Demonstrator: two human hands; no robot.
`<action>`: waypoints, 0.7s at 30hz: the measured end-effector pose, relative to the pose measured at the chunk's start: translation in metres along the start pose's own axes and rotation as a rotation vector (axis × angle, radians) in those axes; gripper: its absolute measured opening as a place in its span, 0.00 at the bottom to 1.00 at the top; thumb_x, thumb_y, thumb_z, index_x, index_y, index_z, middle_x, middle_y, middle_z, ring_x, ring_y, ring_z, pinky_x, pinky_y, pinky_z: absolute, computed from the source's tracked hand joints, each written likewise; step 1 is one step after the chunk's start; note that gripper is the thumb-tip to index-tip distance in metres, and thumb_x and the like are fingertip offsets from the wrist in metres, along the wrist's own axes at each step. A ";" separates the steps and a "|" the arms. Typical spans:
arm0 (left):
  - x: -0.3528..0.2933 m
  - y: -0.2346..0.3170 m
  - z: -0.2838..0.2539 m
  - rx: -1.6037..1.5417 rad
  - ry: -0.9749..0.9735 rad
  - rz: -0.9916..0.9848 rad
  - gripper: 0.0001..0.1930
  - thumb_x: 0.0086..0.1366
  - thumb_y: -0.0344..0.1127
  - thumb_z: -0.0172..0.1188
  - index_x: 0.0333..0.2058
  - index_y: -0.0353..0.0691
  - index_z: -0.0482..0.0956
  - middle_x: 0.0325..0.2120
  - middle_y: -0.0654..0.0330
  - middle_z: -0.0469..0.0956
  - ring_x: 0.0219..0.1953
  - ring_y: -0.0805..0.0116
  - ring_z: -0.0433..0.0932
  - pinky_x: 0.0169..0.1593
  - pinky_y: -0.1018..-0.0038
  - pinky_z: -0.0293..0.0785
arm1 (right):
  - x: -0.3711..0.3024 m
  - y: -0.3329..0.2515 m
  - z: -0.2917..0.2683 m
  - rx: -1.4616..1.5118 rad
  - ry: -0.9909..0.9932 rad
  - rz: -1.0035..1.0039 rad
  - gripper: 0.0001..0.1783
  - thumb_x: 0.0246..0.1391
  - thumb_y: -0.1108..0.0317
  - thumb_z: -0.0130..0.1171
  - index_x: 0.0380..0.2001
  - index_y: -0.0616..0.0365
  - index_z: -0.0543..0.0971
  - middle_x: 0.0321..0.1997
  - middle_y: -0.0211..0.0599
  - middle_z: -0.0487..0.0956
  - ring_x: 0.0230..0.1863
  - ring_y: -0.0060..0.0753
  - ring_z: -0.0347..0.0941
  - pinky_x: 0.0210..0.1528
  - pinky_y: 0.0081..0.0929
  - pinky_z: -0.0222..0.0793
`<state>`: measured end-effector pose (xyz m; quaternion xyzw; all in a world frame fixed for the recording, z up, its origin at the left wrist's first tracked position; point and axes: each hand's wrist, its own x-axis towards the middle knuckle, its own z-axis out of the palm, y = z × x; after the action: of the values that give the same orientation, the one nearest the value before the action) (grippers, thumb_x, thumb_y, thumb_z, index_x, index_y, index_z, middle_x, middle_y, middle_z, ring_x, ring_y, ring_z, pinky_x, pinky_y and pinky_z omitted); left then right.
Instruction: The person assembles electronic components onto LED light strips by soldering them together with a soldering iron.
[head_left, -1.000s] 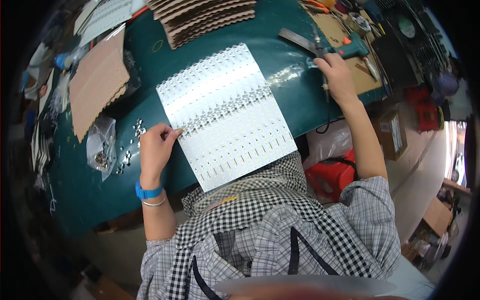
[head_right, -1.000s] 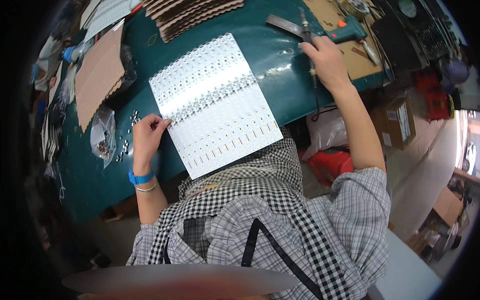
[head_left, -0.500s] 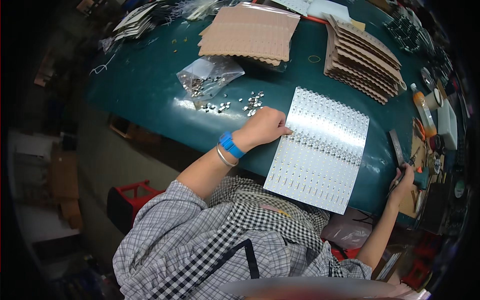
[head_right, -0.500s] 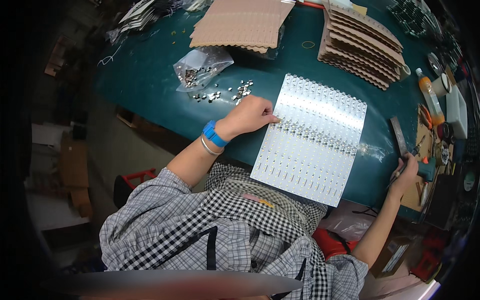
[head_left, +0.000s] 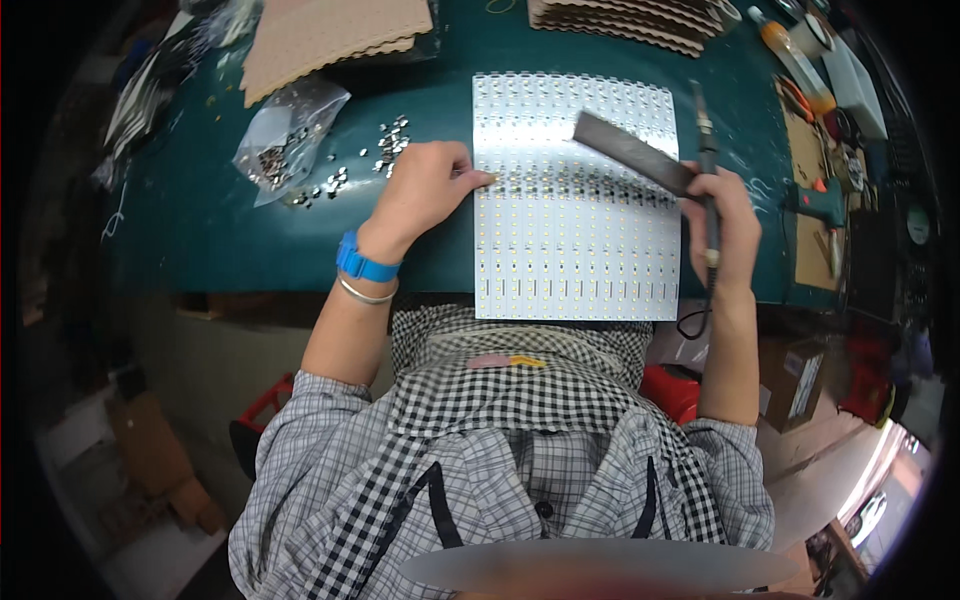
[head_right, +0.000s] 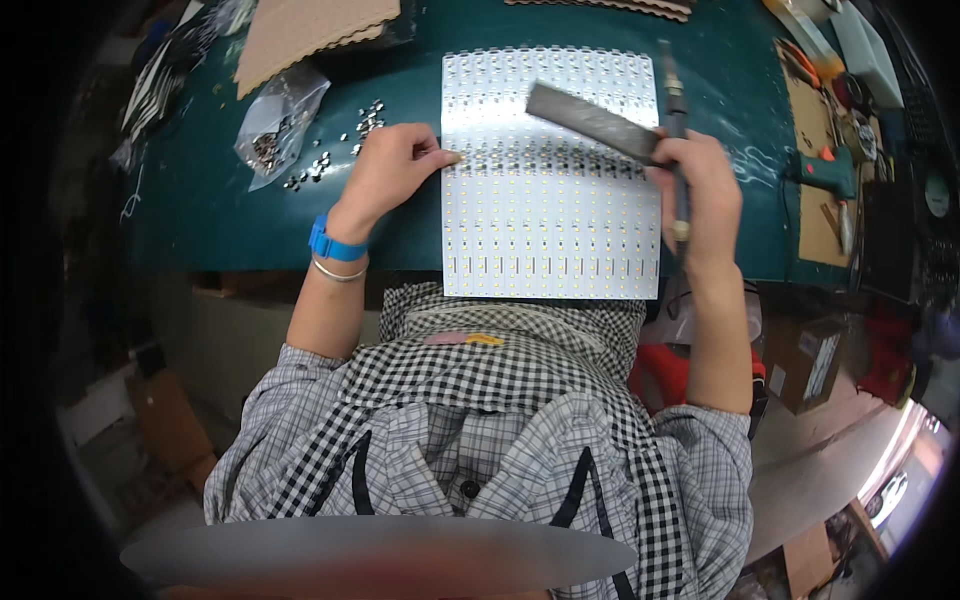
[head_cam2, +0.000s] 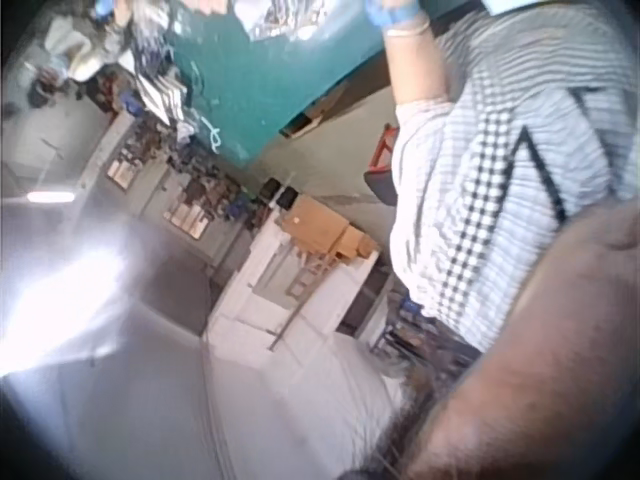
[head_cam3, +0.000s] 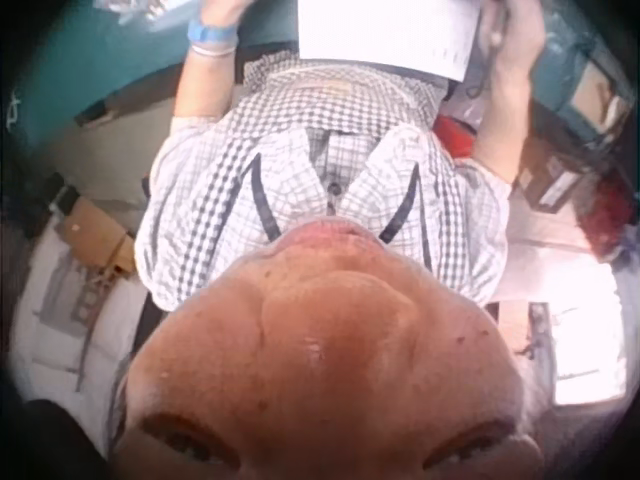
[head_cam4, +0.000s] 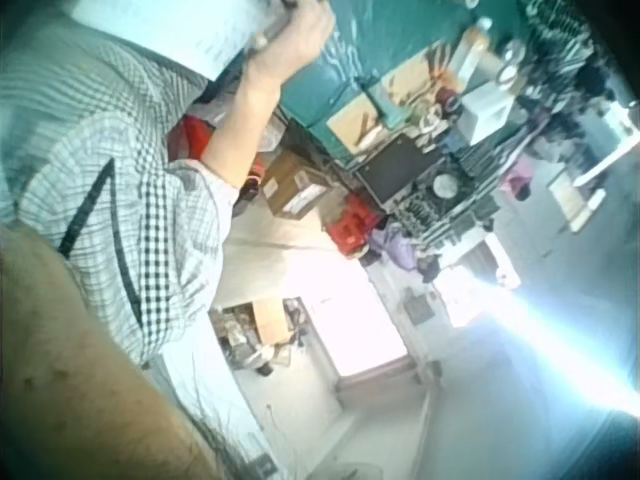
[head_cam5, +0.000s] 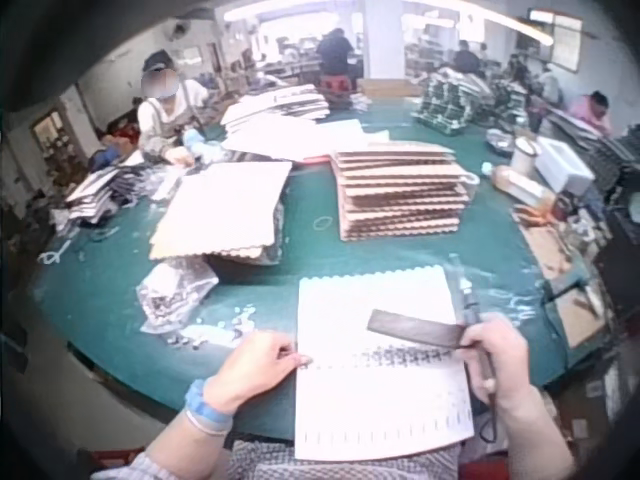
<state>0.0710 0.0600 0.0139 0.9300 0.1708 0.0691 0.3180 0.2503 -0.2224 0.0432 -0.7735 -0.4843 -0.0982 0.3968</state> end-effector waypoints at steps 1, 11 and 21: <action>-0.001 0.004 -0.002 -0.010 -0.014 -0.033 0.13 0.56 0.38 0.69 0.26 0.33 0.80 0.16 0.55 0.75 0.18 0.68 0.73 0.24 0.73 0.67 | 0.002 -0.005 0.004 0.017 -0.024 -0.026 0.16 0.38 0.86 0.62 0.33 0.59 0.75 0.37 0.43 0.79 0.39 0.44 0.75 0.43 0.32 0.70; -0.026 -0.010 -0.035 -0.445 0.294 -0.161 0.07 0.67 0.29 0.58 0.37 0.33 0.83 0.23 0.66 0.77 0.26 0.81 0.69 0.31 0.82 0.65 | 0.011 -0.013 0.041 0.127 -0.197 -0.155 0.16 0.37 0.82 0.61 0.33 0.59 0.74 0.32 0.38 0.76 0.36 0.42 0.73 0.37 0.35 0.70; -0.029 0.004 -0.042 -0.645 0.279 -0.158 0.10 0.71 0.33 0.54 0.43 0.37 0.83 0.18 0.71 0.67 0.22 0.84 0.60 0.24 0.83 0.54 | 0.024 0.002 0.054 0.101 -0.257 -0.134 0.14 0.39 0.78 0.60 0.34 0.58 0.74 0.34 0.36 0.76 0.38 0.41 0.72 0.38 0.33 0.69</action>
<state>0.0346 0.0708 0.0488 0.7473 0.2533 0.2207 0.5733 0.2516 -0.1685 0.0192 -0.7249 -0.5859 -0.0003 0.3623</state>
